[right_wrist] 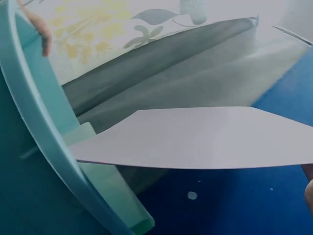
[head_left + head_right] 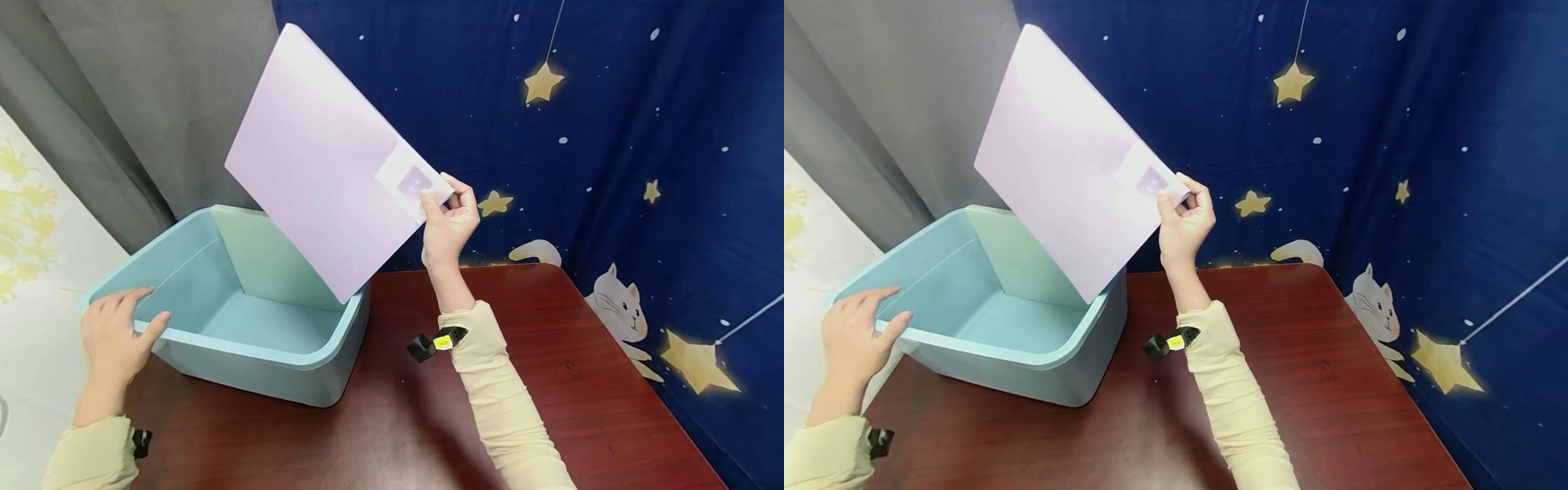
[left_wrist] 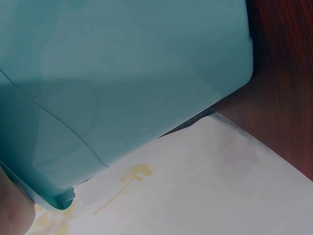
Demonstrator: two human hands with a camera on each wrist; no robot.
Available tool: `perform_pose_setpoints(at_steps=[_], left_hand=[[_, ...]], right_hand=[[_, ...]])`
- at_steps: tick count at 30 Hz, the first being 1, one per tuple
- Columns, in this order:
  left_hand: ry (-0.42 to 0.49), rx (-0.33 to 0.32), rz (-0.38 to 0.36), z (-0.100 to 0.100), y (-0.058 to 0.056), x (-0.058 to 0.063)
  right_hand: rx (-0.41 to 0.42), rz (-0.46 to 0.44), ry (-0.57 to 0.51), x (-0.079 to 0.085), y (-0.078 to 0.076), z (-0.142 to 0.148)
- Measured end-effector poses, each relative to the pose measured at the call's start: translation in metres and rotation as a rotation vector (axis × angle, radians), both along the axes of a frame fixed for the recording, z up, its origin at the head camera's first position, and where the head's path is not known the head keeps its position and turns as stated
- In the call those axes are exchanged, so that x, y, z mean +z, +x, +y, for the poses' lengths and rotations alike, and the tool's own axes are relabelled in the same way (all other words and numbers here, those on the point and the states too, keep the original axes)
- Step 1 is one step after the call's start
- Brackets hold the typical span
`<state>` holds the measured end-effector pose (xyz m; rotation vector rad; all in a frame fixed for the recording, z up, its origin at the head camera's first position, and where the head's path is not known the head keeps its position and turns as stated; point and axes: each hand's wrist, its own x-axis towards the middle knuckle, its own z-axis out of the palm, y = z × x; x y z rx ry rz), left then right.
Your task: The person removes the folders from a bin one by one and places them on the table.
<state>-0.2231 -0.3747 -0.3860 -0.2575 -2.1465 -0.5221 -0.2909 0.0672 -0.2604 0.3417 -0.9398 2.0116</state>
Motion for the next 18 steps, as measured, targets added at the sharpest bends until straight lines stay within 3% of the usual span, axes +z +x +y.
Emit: perform_pose_setpoints(at_steps=[8,18], left_hand=[[-0.002,0.0,0.016,-0.002,-0.001,-0.002],[0.009,0.014,-0.009,-0.004,0.002,0.0]], right_hand=[[-0.043,0.041,-0.109,0.001,0.009,0.027],[-0.063,0.049,-0.163,-0.001,0.027,0.053]])
